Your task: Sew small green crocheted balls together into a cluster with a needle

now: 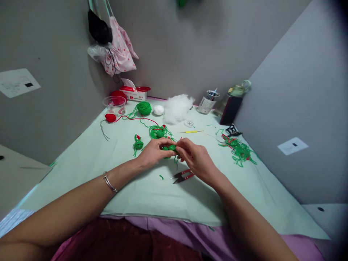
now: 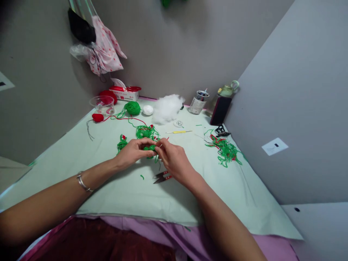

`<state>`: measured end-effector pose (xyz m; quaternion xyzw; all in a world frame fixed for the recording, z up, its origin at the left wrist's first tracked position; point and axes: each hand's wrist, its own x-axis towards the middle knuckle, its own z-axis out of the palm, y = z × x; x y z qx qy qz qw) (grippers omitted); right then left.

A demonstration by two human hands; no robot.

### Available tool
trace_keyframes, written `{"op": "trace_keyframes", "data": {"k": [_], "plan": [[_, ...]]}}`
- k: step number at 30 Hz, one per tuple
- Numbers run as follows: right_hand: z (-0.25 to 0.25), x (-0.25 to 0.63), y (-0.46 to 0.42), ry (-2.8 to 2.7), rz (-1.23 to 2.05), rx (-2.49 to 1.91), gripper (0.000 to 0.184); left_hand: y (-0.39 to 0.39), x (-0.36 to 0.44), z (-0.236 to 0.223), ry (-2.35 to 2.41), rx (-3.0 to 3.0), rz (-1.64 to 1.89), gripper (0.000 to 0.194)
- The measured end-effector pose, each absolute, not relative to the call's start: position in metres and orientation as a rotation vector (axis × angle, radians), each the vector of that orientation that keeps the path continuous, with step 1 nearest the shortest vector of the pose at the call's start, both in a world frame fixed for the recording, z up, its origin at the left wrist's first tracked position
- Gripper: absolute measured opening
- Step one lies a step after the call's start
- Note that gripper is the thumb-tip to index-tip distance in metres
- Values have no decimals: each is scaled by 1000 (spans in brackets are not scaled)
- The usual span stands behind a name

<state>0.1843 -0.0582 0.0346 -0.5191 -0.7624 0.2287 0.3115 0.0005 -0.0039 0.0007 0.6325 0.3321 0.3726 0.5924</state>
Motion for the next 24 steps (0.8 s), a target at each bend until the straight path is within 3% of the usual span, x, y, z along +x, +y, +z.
{"op": "trace_keyframes", "data": {"k": [5,9,13,18,24], "plan": [[33,186,-53,-2134,358,-1403,12,-5,1,2,771,1604,750,21],[36,185,-53,-2146,534,-1361,12,-6,3,-1,753,1681,682,12],[47,187,-51,-1717,713,-1184,11,-7,4,-4,710,1708,562,24],[52,202,-43,-1563,1031,-1243,35,-6,0,-1,643,1641,481,33],[42,204,-40,-1925,1136,-1229,19,-1,-3,-2,614,1467,503,25]]}}
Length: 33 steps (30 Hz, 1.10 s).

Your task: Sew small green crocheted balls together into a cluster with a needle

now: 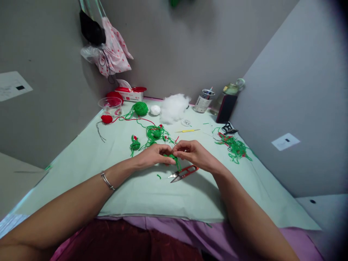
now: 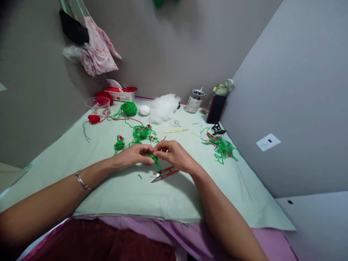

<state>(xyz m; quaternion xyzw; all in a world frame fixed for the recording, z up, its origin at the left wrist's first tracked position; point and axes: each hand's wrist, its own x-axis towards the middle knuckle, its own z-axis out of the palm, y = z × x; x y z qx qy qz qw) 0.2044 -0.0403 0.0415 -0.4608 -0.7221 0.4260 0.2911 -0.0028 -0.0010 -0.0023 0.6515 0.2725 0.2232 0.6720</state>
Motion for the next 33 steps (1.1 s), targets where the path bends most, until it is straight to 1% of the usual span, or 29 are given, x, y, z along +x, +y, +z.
{"op": "trace_keyframes", "data": {"k": [4,7,11,13,17,19,23,26,33], "plan": [[36,191,-38,-1727,1088,-1236,13,-3,0,-5,618,1453,492,26],[37,188,-36,-1450,1133,-1227,16,-7,2,-4,627,1523,420,26],[43,196,-36,-1317,1540,-1115,25,-9,2,0,561,1492,479,27],[46,203,-34,-1229,1638,-1036,26,-9,1,2,534,1418,519,31],[48,216,-25,-932,1525,-910,33,-8,0,4,501,1307,436,28],[45,220,-20,-859,1536,-882,35,-8,1,3,477,1247,422,29],[34,220,-13,-733,1568,-958,28,-6,0,0,495,1172,501,28],[26,220,-8,-641,1498,-996,24,-4,-1,-2,515,1152,522,27],[17,218,-1,-602,1357,-983,22,1,1,-5,570,1111,529,29]]}}
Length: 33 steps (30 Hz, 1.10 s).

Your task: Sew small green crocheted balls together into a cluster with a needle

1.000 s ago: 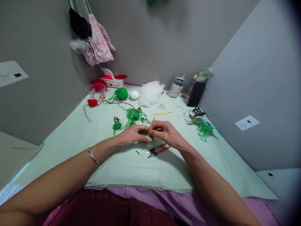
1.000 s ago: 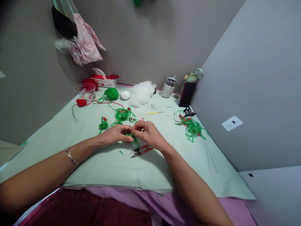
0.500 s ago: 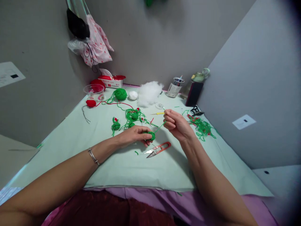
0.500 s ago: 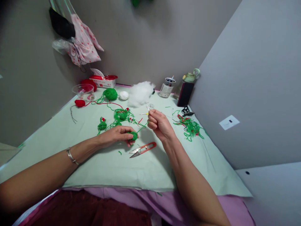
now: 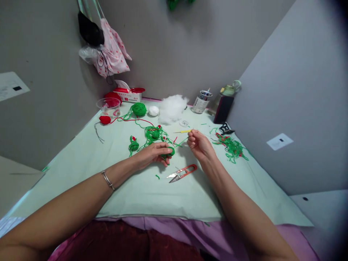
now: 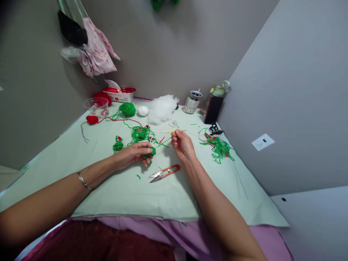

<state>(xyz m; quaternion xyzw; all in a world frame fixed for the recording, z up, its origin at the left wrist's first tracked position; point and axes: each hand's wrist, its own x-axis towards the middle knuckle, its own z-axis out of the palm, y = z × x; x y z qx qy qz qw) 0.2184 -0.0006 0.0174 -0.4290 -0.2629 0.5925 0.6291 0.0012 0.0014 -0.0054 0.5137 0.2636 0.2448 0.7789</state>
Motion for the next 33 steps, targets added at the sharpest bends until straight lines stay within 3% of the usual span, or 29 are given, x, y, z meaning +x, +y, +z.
{"op": "trace_keyframes", "data": {"k": [6,20,33], "plan": [[16,207,-6,-677,1509,-999,24,-1,-1,-4,604,1130,519,32],[24,227,1,-654,1363,-1013,18,-1,-3,-1,587,1177,515,27],[18,230,5,-608,1235,-1000,24,-3,-2,1,562,1143,520,32]]}}
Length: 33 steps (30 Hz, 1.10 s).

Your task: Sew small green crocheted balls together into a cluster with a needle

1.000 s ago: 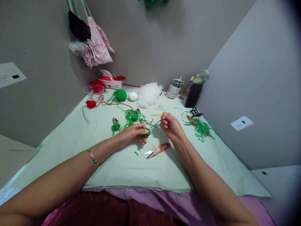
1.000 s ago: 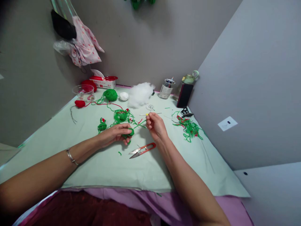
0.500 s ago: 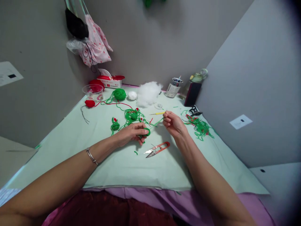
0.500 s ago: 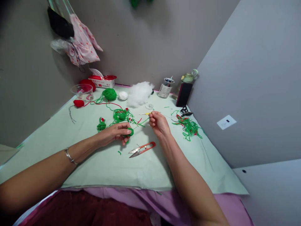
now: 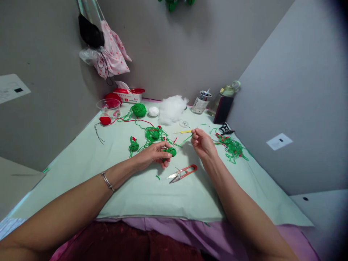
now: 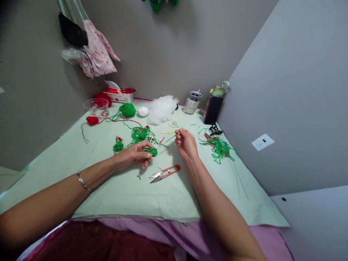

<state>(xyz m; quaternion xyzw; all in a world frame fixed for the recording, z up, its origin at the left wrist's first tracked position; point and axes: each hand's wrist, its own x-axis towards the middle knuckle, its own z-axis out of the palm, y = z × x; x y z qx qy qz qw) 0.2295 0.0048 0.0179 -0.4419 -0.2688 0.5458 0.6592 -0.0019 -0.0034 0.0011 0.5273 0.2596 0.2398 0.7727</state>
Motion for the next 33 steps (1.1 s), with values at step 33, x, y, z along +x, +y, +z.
{"op": "trace_keyframes", "data": {"k": [33], "plan": [[40,224,-47,-2739,939,-1464,11,5,-10,7,593,1080,637,36]]}}
